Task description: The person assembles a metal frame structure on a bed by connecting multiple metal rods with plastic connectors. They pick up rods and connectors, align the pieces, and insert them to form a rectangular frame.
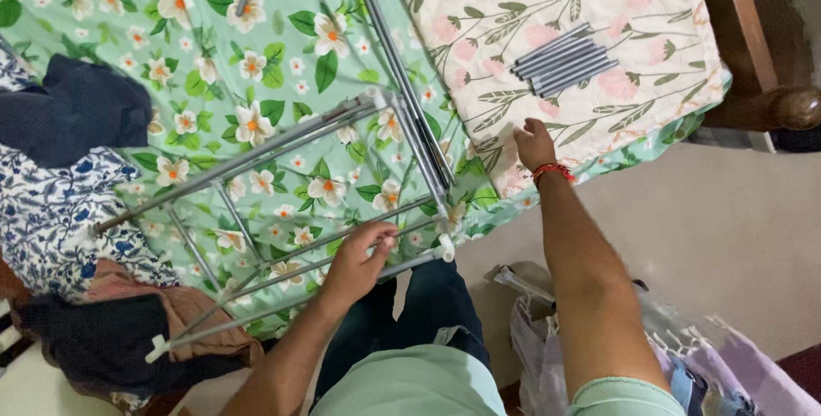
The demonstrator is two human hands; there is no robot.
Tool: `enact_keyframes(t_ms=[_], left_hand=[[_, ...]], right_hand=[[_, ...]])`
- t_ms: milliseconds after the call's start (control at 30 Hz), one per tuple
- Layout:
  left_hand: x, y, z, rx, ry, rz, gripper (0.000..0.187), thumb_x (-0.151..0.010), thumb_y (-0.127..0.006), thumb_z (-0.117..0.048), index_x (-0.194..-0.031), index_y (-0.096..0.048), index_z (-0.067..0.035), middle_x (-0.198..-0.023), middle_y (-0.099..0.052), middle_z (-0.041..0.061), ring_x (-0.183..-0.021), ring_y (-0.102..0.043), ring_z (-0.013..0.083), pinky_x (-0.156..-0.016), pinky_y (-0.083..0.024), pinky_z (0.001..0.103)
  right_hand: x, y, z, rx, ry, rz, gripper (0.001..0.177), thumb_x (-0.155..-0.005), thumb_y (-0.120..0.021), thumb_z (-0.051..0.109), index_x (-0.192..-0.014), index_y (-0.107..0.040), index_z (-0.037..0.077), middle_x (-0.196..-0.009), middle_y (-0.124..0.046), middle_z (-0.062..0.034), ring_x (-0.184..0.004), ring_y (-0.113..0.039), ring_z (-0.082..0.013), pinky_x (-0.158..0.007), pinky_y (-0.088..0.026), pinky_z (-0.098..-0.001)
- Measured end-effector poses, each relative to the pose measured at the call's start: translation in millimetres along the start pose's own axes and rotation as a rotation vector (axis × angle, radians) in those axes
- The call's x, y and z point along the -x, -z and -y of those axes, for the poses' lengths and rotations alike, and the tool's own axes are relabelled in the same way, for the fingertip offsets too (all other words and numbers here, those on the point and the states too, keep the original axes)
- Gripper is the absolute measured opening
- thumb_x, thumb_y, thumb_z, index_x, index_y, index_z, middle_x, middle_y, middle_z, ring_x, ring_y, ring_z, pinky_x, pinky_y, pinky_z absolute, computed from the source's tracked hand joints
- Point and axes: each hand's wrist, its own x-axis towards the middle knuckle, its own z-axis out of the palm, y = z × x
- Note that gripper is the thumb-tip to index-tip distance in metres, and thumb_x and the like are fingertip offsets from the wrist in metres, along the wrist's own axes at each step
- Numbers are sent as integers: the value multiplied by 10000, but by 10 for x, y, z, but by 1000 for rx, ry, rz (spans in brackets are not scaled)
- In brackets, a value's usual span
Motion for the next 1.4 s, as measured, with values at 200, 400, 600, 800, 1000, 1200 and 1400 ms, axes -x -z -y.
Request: enact_keyframes(t_ms=[200,400,600,800,1000,1200,1400], left_hand=[[-446,-110,-126,-1,16,52,198,-1009,-611,-113,-1164,-682,-12,-1123,-718,120,-1045,-696,218,-917,-541,329],[-455,-96,64,50,110,1,193,-1019,-608,-118,-1156,-694,-12,-1118,-723,101,-1003,-680,203,-890,-535,318],[-426,-146,269,77,197,5,200,-1014,-607,-142,-1139,-699,-16,-1090,-748,87,-1034,-705,181,-930,-544,318],[-621,-191,311,65,244,6,209,-1004,-626,-155,-1148,-706,-26,-1070,-751,85,-1005,-705,180,-898,-549,321],[-760,-181,410,107,246,-30,192,-1005,-630,-150,-1113,-706,-12,-1054,-746,91,-996,-704,180,-884,-551,318],[-818,-49,595,178,369,-50,218,-1004,-605,-160,-1131,-706,-15,-1057,-735,88,-979,-698,178,-864,-549,320],[-781,157,585,218,346,-61,220,-1031,-587,-168,-1138,-690,-6,-1070,-732,84,-1015,-697,171,-899,-547,319]], right_hand=[[-445,75,-198,-118,-117,-93,615,-939,-712,230,-1455,-482,-13,-1416,-574,-211,-1212,-623,-302,-1002,-499,-389],[-726,144,-205,-270,-161,-220,470,-979,-680,206,-1372,-540,-10,-1245,-675,-163,-1076,-666,-241,-931,-550,-368],[-892,-76,381,9,160,-196,339,-956,-671,96,-1284,-649,12,-1246,-662,-190,-1041,-675,-298,-913,-550,-408],[-1441,-689,1101,-89,304,42,512,-929,-676,108,-1414,-554,0,-1358,-634,-190,-1093,-674,-291,-936,-550,-391],[-2172,-1259,1585,-571,43,140,613,-990,-700,203,-1512,-419,45,-1416,-577,-108,-1190,-621,-204,-896,-570,-334],[-2418,-1252,1880,-860,-123,312,521,-1090,-599,160,-1563,-513,-39,-1135,-478,-137,-917,-427,-289,-706,-373,-342],[-2624,-1400,1834,-969,-75,256,534,-1060,-629,138,-1562,-468,51,-1347,-682,22,-1053,-707,-81,-799,-606,-293]])
